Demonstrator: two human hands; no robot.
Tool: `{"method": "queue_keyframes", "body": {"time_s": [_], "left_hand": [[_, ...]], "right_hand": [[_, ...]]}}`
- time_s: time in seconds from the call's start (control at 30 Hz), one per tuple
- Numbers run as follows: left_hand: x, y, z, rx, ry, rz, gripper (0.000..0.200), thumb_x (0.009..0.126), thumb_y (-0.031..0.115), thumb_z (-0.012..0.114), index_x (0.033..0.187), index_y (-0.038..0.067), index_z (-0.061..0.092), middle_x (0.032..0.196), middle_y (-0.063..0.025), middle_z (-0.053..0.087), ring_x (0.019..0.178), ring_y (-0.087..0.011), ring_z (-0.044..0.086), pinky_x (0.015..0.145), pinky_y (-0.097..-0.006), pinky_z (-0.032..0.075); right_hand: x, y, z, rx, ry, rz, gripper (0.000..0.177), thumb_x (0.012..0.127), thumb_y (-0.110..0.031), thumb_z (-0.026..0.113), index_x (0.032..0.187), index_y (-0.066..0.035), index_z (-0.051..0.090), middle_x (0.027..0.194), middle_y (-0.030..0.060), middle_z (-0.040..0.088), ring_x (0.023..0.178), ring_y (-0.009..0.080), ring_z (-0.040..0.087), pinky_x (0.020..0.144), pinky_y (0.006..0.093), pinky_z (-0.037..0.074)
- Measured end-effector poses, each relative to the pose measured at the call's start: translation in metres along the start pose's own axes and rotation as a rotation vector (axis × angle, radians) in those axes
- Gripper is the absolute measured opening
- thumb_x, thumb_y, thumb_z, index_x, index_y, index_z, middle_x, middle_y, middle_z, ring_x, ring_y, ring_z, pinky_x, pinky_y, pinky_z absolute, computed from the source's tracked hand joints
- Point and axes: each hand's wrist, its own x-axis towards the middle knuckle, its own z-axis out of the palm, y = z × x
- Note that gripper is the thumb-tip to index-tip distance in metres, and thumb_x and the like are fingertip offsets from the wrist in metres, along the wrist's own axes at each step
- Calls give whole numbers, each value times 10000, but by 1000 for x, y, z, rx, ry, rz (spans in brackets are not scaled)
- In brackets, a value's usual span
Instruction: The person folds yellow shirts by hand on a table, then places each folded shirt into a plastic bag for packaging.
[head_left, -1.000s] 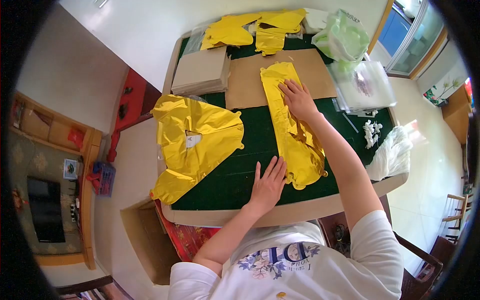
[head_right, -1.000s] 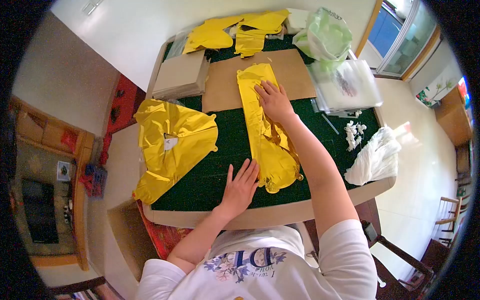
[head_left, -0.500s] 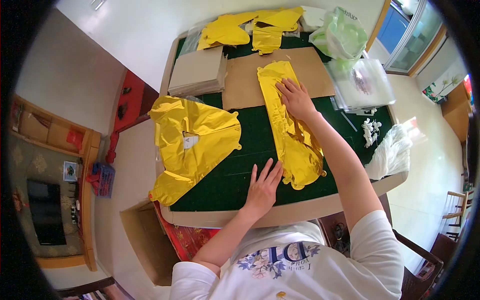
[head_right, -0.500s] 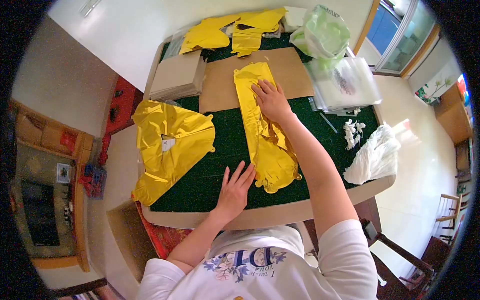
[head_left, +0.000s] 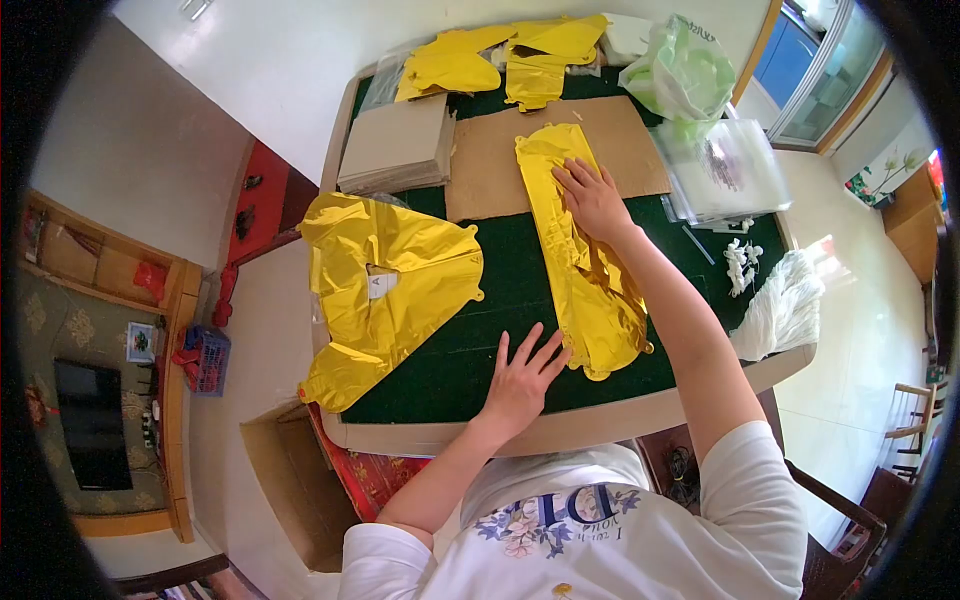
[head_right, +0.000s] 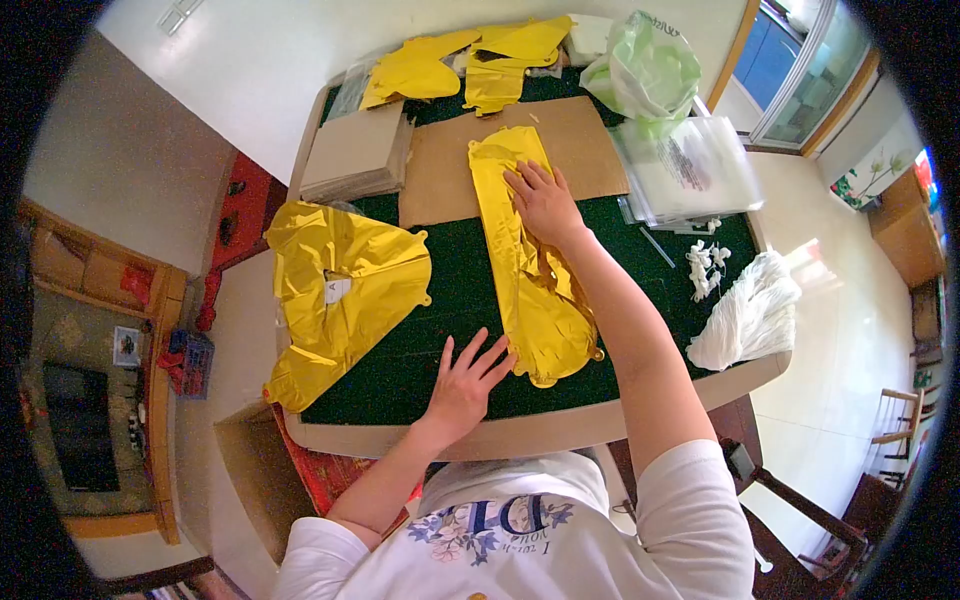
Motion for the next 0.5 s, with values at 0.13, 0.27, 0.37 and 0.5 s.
{"method": "queue_keyframes", "body": {"time_s": [0.13,0.27,0.37,0.5], "left_hand": [[-1,-2,2,-12,15,8,599,766,-41,507,1321,184,516,1437,-78,413,1371,-314,311,1096,-624,202],[-4,-1,-2,-19,16,25,586,759,-35,520,1302,182,539,1428,-101,416,1366,-314,323,1100,-616,203],[-7,-3,-6,-76,62,85,498,747,-33,551,1204,156,606,1375,-114,476,1330,-314,384,1092,-575,266],[24,-27,-27,-258,298,83,275,776,-40,581,1012,83,651,1241,-112,586,1248,-309,486,1038,-482,389]], "right_hand": [[0,-1,-1,6,-6,5,438,977,-267,361,1396,-151,419,1450,100,398,1374,272,315,1126,498,222],[0,0,-1,22,1,1,444,971,-266,368,1396,-146,418,1445,104,405,1372,273,318,1127,499,221],[0,-2,-3,30,1,16,448,965,-266,376,1394,-144,421,1442,107,410,1370,275,321,1126,499,221],[-2,-2,-1,18,3,11,448,956,-260,394,1386,-144,434,1439,107,415,1366,278,330,1120,501,231]]}}
